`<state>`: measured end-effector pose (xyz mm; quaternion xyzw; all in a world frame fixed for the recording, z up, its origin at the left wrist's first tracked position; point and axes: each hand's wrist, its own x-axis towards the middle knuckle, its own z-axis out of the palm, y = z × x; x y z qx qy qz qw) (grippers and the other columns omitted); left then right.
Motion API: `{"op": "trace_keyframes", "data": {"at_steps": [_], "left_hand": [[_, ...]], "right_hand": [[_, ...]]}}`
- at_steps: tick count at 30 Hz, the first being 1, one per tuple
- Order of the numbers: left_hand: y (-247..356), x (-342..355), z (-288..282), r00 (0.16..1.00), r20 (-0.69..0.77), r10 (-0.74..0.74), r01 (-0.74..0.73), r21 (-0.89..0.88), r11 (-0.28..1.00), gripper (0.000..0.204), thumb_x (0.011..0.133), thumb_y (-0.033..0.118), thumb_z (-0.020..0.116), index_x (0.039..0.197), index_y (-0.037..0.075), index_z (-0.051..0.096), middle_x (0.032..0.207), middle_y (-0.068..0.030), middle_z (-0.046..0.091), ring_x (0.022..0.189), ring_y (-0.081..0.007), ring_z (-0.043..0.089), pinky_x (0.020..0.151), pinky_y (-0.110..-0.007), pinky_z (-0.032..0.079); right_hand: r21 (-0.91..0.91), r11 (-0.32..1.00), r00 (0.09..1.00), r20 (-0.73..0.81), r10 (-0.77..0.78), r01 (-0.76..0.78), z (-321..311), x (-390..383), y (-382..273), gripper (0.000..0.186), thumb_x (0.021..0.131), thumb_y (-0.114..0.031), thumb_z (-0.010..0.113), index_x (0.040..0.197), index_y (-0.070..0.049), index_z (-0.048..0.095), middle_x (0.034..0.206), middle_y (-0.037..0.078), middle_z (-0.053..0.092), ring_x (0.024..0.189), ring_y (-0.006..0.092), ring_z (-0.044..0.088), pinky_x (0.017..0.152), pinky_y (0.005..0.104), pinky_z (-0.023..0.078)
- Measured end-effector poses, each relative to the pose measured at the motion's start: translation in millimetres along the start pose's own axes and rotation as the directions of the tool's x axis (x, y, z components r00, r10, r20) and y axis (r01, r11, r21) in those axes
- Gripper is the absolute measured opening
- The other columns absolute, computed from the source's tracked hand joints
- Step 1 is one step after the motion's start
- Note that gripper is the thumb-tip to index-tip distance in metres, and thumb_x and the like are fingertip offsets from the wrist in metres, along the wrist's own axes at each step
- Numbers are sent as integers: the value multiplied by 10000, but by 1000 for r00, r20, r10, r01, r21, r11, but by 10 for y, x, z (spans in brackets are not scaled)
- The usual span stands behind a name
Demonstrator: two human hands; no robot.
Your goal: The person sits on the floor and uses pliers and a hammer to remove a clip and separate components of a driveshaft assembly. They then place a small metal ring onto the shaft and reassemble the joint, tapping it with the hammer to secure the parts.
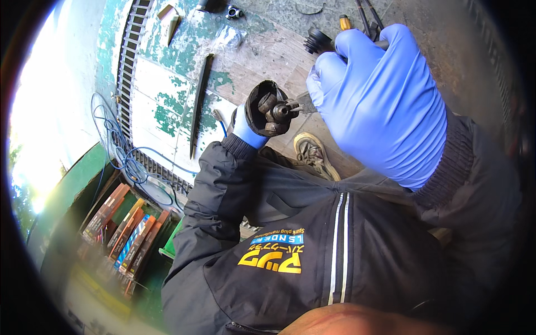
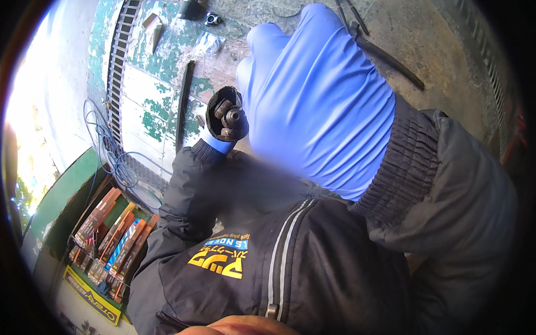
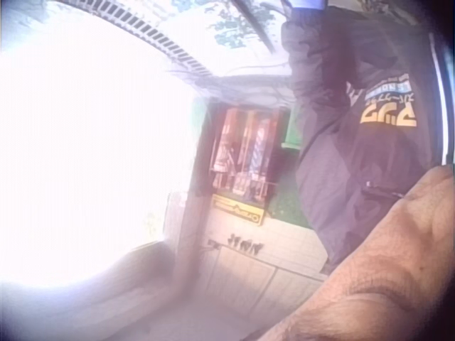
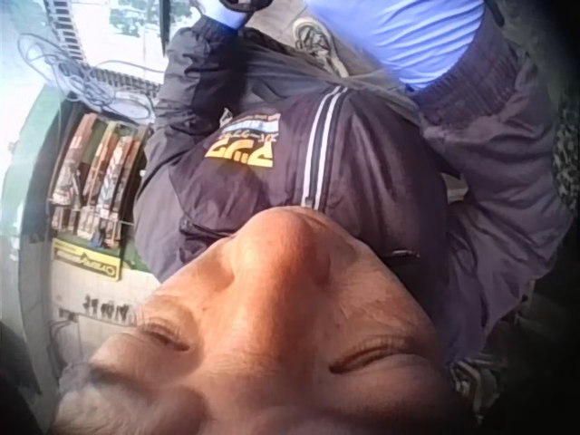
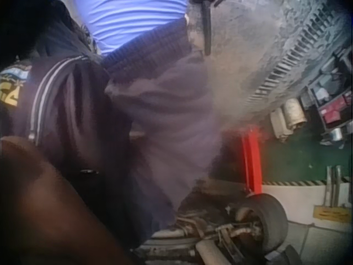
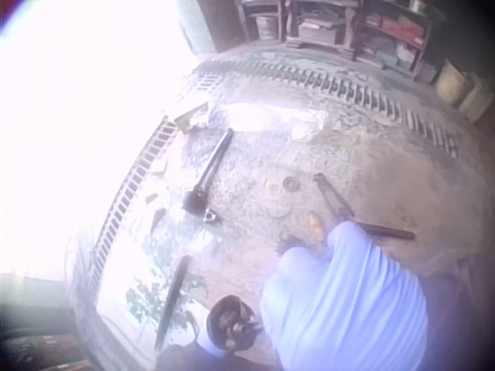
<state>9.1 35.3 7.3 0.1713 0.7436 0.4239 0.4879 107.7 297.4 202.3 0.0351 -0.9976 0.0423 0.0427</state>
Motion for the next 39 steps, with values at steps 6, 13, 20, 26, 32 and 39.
{"op": "trace_keyframes", "data": {"at_steps": [6,13,20,26,32,39], "left_hand": [[0,77,2,978,-23,-209,206,-98,974,273,1091,191,464,838,138,553,937,-126,688,804,-191,648,600,-272,540],[36,61,93,954,288,84,190,-795,576,263,944,106,550,689,154,508,684,1,519,663,-128,510,607,-244,463],[169,11,138,982,153,-112,187,-688,701,259,921,104,563,682,161,481,655,9,452,610,-131,443,535,-241,413],[-221,294,66,928,185,-324,371,-364,855,204,1017,100,508,818,138,495,752,-80,520,599,-121,452,399,-247,358],[-188,344,174,935,329,130,246,-868,431,189,1067,102,431,886,123,481,960,-155,536,775,-152,492,554,-227,413],[-298,806,132,875,363,322,-199,-337,920,200,1051,122,486,857,117,532,1054,-155,569,780,-119,593,645,-215,546]], "right_hand": [[19,999,998,-47,46,-45,59,19,-4,178,960,-236,711,897,-80,653,983,123,629,764,314,528,743,447,477],[-73,995,997,-30,-69,67,81,0,42,166,962,-196,698,889,-53,653,943,117,622,771,290,533,658,432,434],[-207,962,982,-13,-188,181,116,-6,75,96,913,-146,688,886,-57,665,823,77,585,781,263,576,642,417,424],[-221,964,989,39,-140,145,147,-41,99,74,895,-145,669,854,-87,649,791,53,579,890,267,627,645,407,436],[-213,957,979,90,-182,197,227,27,235,41,892,-132,644,873,-98,653,807,41,609,1003,287,675,673,413,463],[-165,965,977,99,-190,205,262,85,423,50,904,-167,615,899,-152,663,880,39,649,1020,288,678,720,424,486]]}}
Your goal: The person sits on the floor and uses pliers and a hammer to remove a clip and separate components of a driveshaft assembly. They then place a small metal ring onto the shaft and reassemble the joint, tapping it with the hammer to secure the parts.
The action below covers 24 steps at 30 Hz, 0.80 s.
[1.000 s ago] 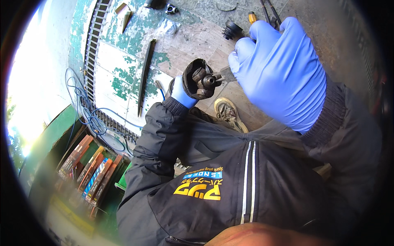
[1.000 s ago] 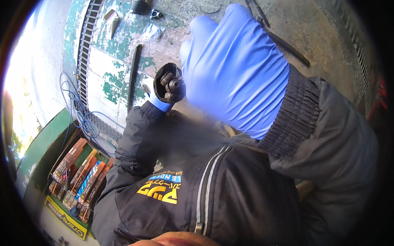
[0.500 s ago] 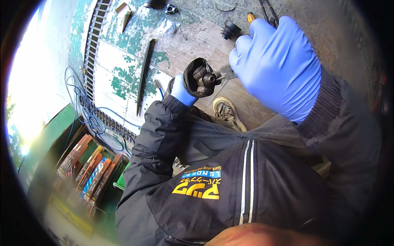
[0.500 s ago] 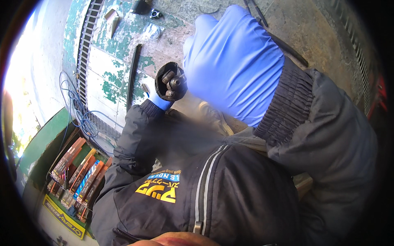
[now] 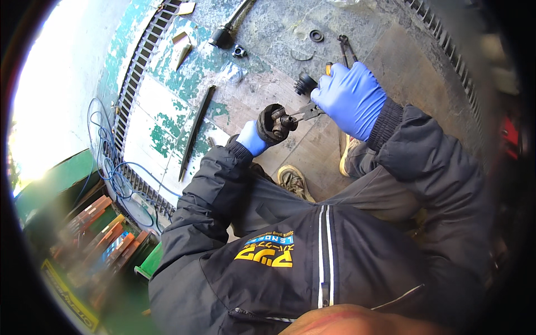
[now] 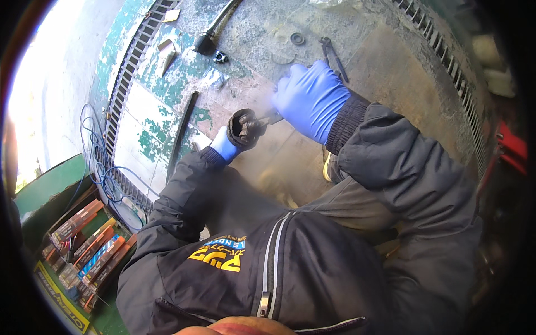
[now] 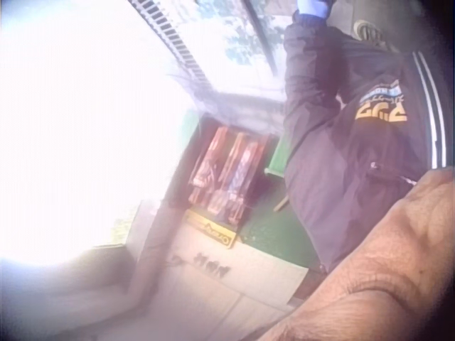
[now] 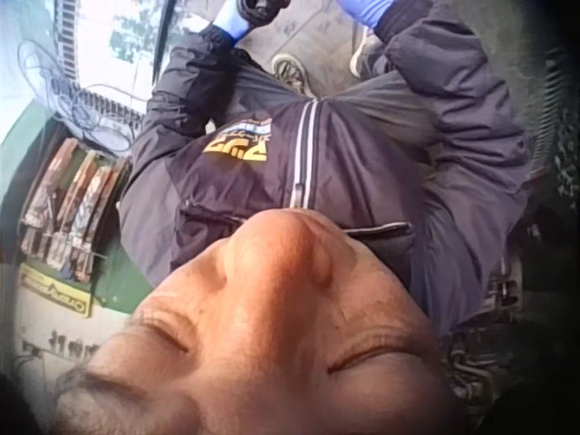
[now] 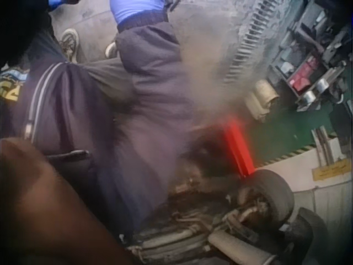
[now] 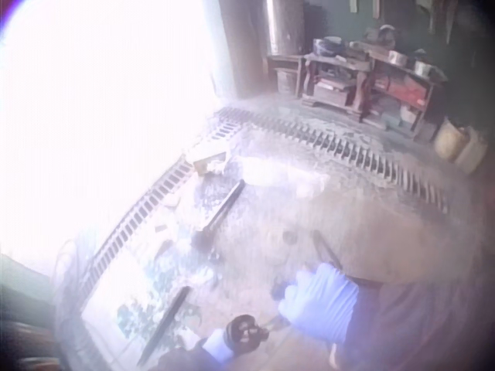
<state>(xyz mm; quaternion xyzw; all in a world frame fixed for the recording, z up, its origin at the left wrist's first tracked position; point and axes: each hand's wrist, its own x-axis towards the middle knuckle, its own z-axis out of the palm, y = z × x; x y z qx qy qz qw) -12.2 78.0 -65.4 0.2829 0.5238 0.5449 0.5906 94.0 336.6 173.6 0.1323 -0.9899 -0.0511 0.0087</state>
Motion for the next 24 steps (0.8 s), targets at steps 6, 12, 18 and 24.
{"op": "trace_keyframes", "data": {"at_steps": [6,12,18,24], "left_hand": [[-15,83,26,928,9,373,-232,798,556,89,795,118,624,851,144,560,915,-78,595,825,-263,635,697,-381,555],[234,132,102,865,53,498,-318,826,465,228,702,140,617,922,169,562,846,-55,559,756,-313,559,664,-419,492],[235,0,-50,996,88,22,-15,-86,996,158,784,173,596,929,122,561,934,-73,545,835,-270,550,744,-386,505],[384,-262,-5,939,-308,156,62,593,803,342,677,143,795,977,138,630,1019,-65,592,989,-328,556,901,-445,487]], "right_hand": [[-9,1000,1000,14,2,-2,6,-11,34,78,893,-156,628,930,-155,697,851,34,625,859,241,637,655,396,518],[-75,996,999,33,43,-40,-34,67,112,122,909,-161,625,1016,-173,682,887,26,608,924,247,635,764,406,509],[17,990,966,222,130,-137,-50,34,247,328,829,-127,699,1157,-145,698,1041,82,674,1053,277,654,1005,445,478],[208,956,941,309,138,-209,-4,-1,271,485,777,-138,762,1250,-72,681,1090,123,669,1082,312,650,1008,447,497]]}}
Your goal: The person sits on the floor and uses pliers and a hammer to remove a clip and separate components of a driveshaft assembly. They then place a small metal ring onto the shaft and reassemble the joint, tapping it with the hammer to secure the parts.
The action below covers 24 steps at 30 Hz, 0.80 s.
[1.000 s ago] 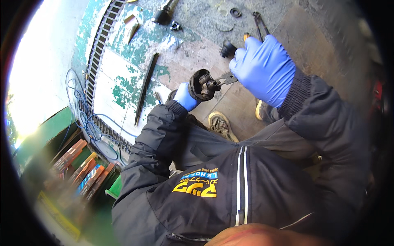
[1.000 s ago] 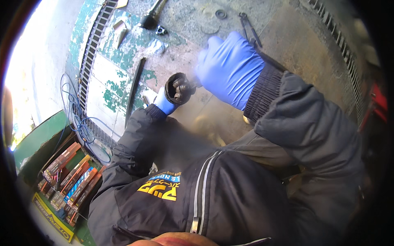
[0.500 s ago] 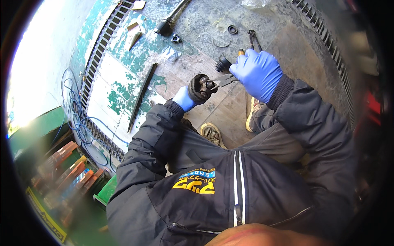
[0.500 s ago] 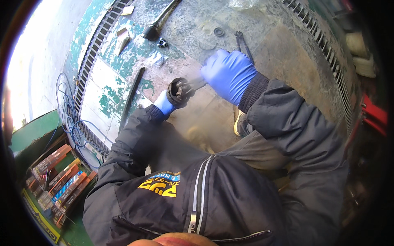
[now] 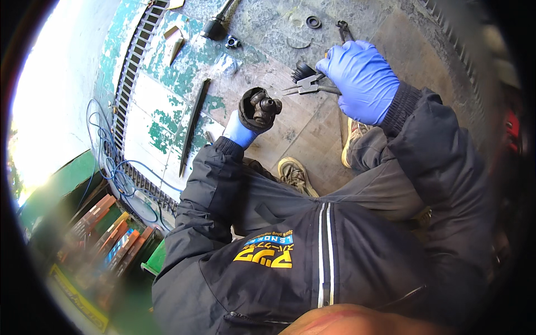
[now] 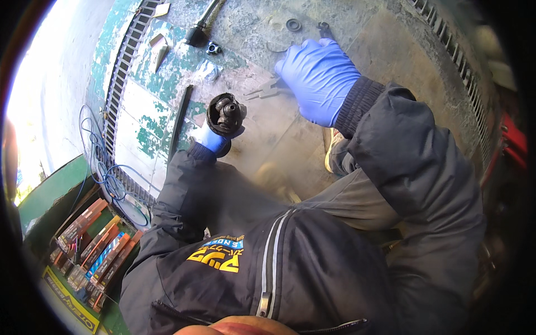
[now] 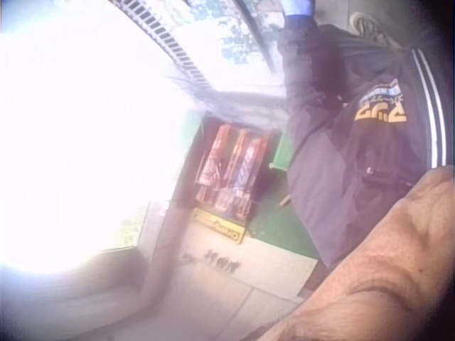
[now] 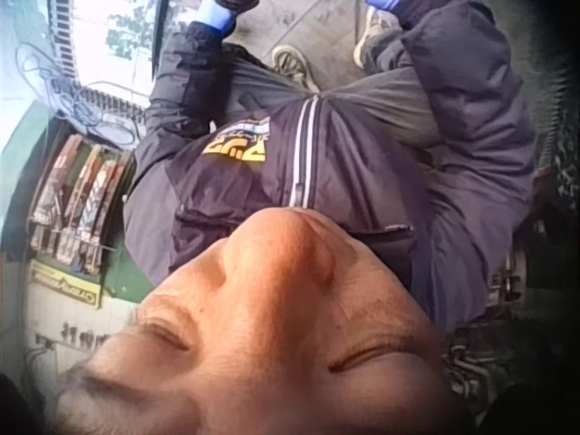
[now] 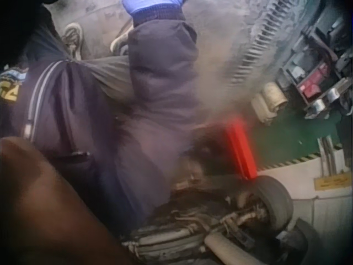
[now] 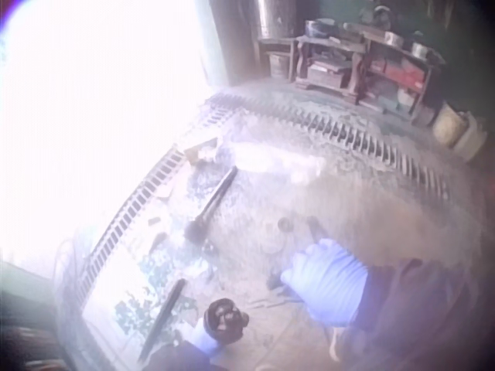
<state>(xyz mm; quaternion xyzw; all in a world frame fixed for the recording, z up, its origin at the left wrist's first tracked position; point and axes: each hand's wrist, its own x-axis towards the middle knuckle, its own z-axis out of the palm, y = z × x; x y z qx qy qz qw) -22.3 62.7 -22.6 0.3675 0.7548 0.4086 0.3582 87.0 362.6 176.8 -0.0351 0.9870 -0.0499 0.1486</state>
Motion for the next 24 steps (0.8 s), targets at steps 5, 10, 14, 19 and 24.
{"op": "trace_keyframes", "data": {"at_steps": [5,10,14,19,24], "left_hand": [[118,-7,-20,981,-132,141,-117,178,977,407,646,141,837,1010,142,654,1063,-86,607,1025,-337,560,915,-475,486],[159,82,-43,973,-202,109,-79,151,985,376,676,96,824,1003,127,641,1069,-86,614,1034,-334,566,906,-460,492],[292,96,-54,940,-293,175,-132,160,978,166,969,105,546,1125,52,566,1025,-73,560,871,-221,542,751,-339,498],[447,123,-104,949,-307,69,-42,94,995,189,941,117,552,1123,78,584,1038,-71,564,887,-234,525,796,-332,476],[437,135,-146,942,-312,120,-82,133,988,543,722,90,847,1234,90,665,1182,-75,678,1123,-294,628,1023,-422,496]], "right_hand": [[122,993,999,44,-4,-1,-20,-14,12,435,797,-138,746,1220,-57,684,1148,169,699,1130,345,672,978,467,540],[353,931,983,182,27,-91,11,-115,-84,588,796,-181,789,1339,-23,629,1192,204,668,1166,387,629,1037,472,512],[406,910,992,125,33,-82,81,-148,-175,596,810,-180,796,1350,-6,614,1189,223,667,1156,398,633,1039,473,511],[464,885,999,10,33,-34,131,-167,-227,545,814,-170,785,1305,14,636,1179,237,661,1122,410,646,1019,473,518],[532,846,999,-48,21,8,154,-175,-285,493,821,-181,761,1261,6,641,1153,234,667,1097,412,659,987,473,535]]}}
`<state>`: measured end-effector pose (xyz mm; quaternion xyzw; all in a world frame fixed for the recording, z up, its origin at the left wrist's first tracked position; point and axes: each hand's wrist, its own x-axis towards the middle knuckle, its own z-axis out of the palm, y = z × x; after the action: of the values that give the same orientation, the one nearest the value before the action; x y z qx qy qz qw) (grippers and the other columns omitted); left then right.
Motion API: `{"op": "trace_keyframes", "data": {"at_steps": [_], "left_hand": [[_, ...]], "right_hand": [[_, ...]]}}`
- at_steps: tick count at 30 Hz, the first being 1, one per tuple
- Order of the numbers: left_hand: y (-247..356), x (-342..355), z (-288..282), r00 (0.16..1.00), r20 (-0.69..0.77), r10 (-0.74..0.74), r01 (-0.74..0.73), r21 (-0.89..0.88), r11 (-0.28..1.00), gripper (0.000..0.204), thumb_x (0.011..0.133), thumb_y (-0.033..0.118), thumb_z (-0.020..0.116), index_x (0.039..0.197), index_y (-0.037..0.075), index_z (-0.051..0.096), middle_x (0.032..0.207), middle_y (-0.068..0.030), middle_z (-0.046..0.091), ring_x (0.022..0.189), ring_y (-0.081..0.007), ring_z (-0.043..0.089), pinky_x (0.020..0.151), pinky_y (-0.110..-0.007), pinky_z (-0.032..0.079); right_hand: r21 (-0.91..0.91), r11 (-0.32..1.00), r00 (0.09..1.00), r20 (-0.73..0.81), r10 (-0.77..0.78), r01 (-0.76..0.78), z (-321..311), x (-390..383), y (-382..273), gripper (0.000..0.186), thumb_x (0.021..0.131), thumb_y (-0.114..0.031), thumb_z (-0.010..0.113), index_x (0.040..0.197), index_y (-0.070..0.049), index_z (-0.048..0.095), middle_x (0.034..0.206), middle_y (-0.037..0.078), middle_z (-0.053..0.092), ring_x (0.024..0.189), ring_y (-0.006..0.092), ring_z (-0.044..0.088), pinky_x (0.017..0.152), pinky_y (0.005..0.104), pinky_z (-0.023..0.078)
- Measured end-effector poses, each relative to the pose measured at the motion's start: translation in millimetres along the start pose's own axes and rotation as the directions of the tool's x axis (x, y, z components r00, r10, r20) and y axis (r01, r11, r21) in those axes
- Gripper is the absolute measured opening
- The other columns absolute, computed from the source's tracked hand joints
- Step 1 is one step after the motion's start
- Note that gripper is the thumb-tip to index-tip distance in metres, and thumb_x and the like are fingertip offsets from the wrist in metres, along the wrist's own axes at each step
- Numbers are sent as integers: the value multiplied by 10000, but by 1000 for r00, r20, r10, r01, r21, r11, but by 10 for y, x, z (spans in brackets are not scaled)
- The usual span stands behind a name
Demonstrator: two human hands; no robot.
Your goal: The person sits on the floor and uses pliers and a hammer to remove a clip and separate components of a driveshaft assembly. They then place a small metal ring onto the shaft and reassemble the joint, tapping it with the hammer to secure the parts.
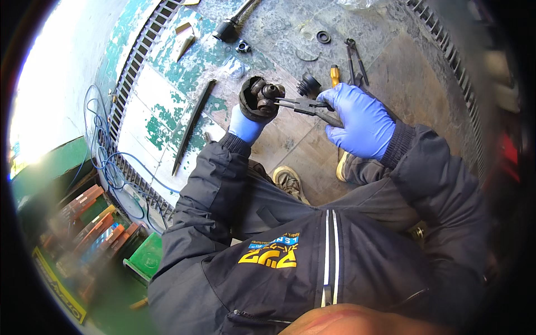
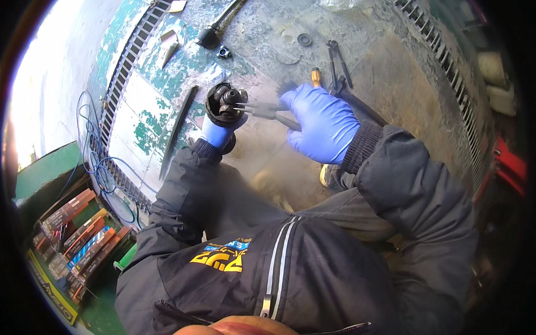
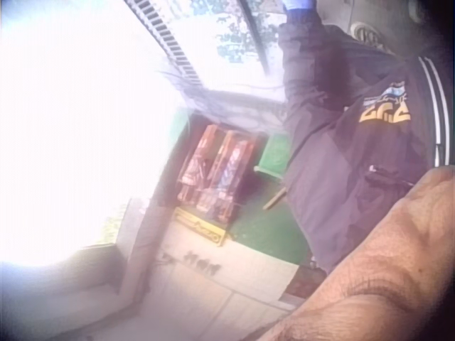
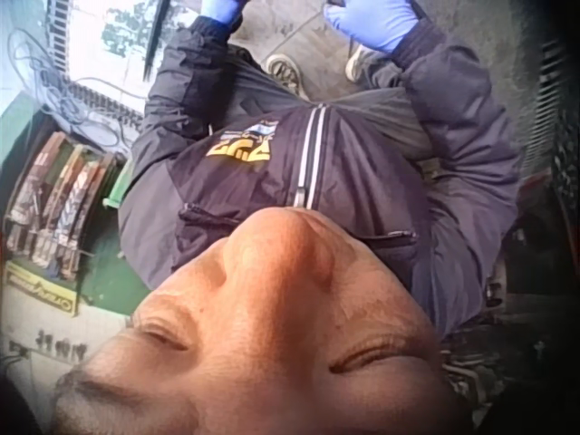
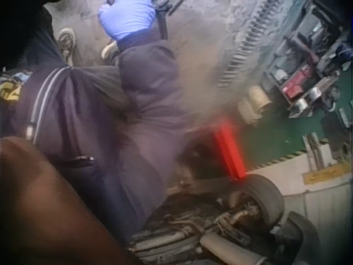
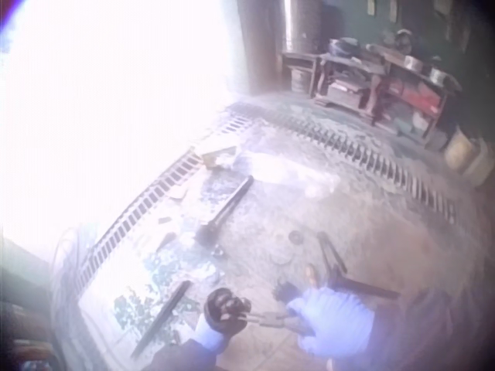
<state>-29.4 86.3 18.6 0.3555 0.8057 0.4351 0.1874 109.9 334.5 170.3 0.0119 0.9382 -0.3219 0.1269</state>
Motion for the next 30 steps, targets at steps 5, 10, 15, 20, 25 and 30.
{"op": "trace_keyframes", "data": {"at_steps": [5,10,15,20,25,30], "left_hand": [[-85,-40,2,1000,-3,5,-5,-97,995,590,754,66,840,1298,66,612,1212,-59,681,1121,-239,644,1023,-383,503],[-198,-90,56,992,6,-124,115,-419,901,592,772,50,819,1324,65,607,1243,-57,679,1151,-230,640,1039,-378,501],[-238,-63,78,992,-128,-15,-3,-137,991,589,785,79,809,1339,79,611,1256,-48,680,1175,-259,632,1031,-423,511],[-287,41,97,980,-109,168,-136,252,958,624,785,187,806,1370,94,608,1281,-65,675,1199,-314,623,1074,-478,488],[-372,-61,159,988,-95,119,-95,222,970,698,807,249,786,1456,102,574,1397,-111,607,1331,-362,534,1190,-513,385],[-393,-16,169,976,-97,197,-155,329,931,712,787,295,778,1446,99,594,1407,-120,606,1343,-376,529,1195,-546,384]], "right_hand": [[27,1000,1000,-3,16,-16,42,25,-30,475,825,-190,745,1245,9,643,1141,228,674,1083,409,670,979,474,543],[95,995,1000,-9,22,-21,111,50,-3,467,810,-180,736,1229,6,644,1125,223,671,1071,396,671,968,473,545],[-89,996,982,-183,-45,29,280,69,-44,443,789,-169,715,1197,-5,663,1071,216,662,996,388,676,915,474,554],[131,987,987,-120,104,-88,451,146,-129,414,827,-128,697,1221,-5,670,1116,212,666,1065,403,671,944,459,546],[160,984,981,-163,106,-80,502,206,-124,412,827,-120,698,1223,-4,678,1111,218,690,1053,404,685,943,444,554],[96,995,969,-243,42,-19,471,225,-150,375,812,-185,679,1162,-49,690,1026,185,669,969,388,681,861,466,562]]}}
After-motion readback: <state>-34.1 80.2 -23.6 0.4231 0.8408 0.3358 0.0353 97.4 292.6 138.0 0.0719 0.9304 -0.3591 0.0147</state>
